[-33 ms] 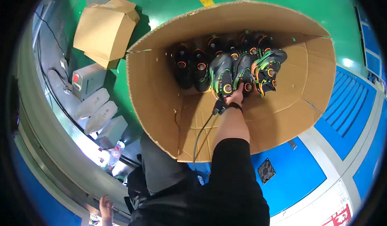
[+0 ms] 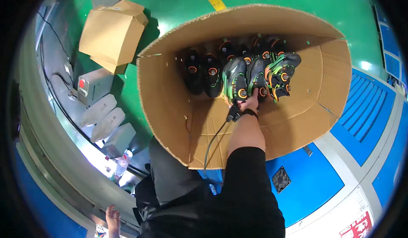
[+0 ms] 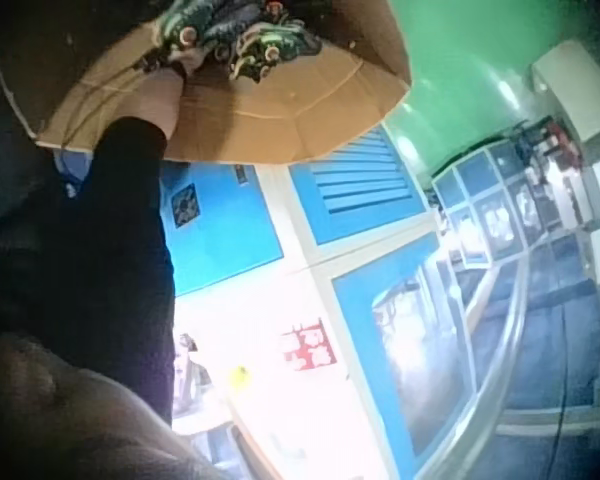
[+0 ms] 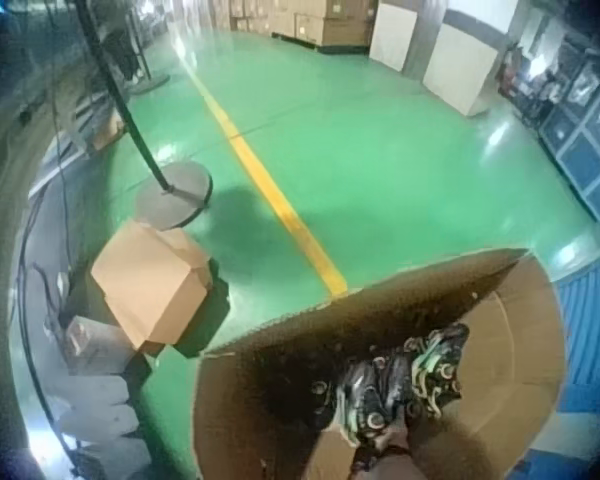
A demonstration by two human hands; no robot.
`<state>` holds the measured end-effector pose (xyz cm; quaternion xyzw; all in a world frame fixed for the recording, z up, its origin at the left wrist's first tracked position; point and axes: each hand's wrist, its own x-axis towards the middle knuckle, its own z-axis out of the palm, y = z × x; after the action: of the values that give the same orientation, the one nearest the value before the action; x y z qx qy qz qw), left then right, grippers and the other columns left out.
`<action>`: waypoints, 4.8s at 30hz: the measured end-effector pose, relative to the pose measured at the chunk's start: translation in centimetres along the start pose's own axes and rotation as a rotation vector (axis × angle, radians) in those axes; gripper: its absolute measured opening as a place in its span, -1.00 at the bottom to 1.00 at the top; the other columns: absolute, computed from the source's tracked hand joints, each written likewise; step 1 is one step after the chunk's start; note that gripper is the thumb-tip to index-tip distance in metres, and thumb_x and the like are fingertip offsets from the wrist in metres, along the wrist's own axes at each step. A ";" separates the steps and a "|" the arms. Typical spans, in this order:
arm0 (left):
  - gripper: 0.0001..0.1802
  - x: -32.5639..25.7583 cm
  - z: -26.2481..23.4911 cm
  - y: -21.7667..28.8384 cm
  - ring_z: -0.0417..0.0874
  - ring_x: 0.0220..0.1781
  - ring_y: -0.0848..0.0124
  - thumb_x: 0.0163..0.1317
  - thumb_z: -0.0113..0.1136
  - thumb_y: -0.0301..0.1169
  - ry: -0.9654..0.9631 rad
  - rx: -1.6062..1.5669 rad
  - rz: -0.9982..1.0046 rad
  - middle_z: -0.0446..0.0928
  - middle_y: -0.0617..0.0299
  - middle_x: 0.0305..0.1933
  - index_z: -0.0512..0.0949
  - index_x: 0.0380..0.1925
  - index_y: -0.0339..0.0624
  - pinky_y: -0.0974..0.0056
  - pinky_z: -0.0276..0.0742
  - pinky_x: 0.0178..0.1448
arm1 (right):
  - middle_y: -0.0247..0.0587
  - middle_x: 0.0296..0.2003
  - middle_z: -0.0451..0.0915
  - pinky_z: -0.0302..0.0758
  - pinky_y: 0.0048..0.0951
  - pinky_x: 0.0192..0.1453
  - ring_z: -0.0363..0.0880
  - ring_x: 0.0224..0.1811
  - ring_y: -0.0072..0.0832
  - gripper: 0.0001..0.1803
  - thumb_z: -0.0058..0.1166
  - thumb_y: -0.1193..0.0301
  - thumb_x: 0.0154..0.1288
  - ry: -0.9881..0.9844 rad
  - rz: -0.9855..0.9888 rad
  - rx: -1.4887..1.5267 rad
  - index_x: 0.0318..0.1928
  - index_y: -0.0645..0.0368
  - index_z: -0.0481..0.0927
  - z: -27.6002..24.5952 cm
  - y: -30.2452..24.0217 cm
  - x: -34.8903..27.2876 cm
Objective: Apply adhesive or sealant to the soles of shoes using a syringe-like applicator on a production line.
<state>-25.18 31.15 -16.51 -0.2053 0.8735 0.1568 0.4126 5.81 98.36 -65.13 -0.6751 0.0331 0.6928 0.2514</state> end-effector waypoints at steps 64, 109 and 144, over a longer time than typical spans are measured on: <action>0.09 -31.1 6.4 -44.0 0.49 0.24 -0.02 -0.25 0.62 -0.26 0.921 -0.291 0.012 0.25 -0.09 0.31 0.23 0.35 -0.09 0.06 0.45 0.35 | 0.02 -0.02 0.38 0.41 -0.14 0.14 0.38 0.02 -0.07 0.01 0.57 -0.01 -0.31 -3.095 -1.589 -1.478 0.19 0.26 0.51 0.1 54.8 -77.9; -0.57 -33.5 9.3 -39.7 0.57 0.05 -0.16 0.06 0.27 -0.35 1.268 0.340 0.156 0.33 0.09 0.12 0.34 -0.10 0.29 -0.13 0.68 -0.08 | -0.07 -0.12 0.47 0.31 -0.27 -0.19 0.43 -0.17 -0.29 0.05 0.36 -0.35 -0.08 -2.278 1.254 -1.532 0.24 0.05 0.24 -4.9 51.2 -79.9; -0.56 -34.0 9.3 -39.8 0.58 0.07 -0.21 0.13 0.24 -0.31 1.211 0.294 0.157 0.34 0.04 0.18 0.33 0.00 0.26 -0.18 0.64 0.05 | 0.02 -0.19 0.56 0.34 -0.24 -0.09 0.44 -0.16 -0.25 0.10 0.37 -0.40 -0.17 -2.485 1.002 -1.470 0.17 0.18 0.33 -5.1 50.9 -78.9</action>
<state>19.94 8.61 0.34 -0.1339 0.9772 -0.0791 -0.1445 -12.48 28.10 -5.42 0.4241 -0.3146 0.6762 -0.5138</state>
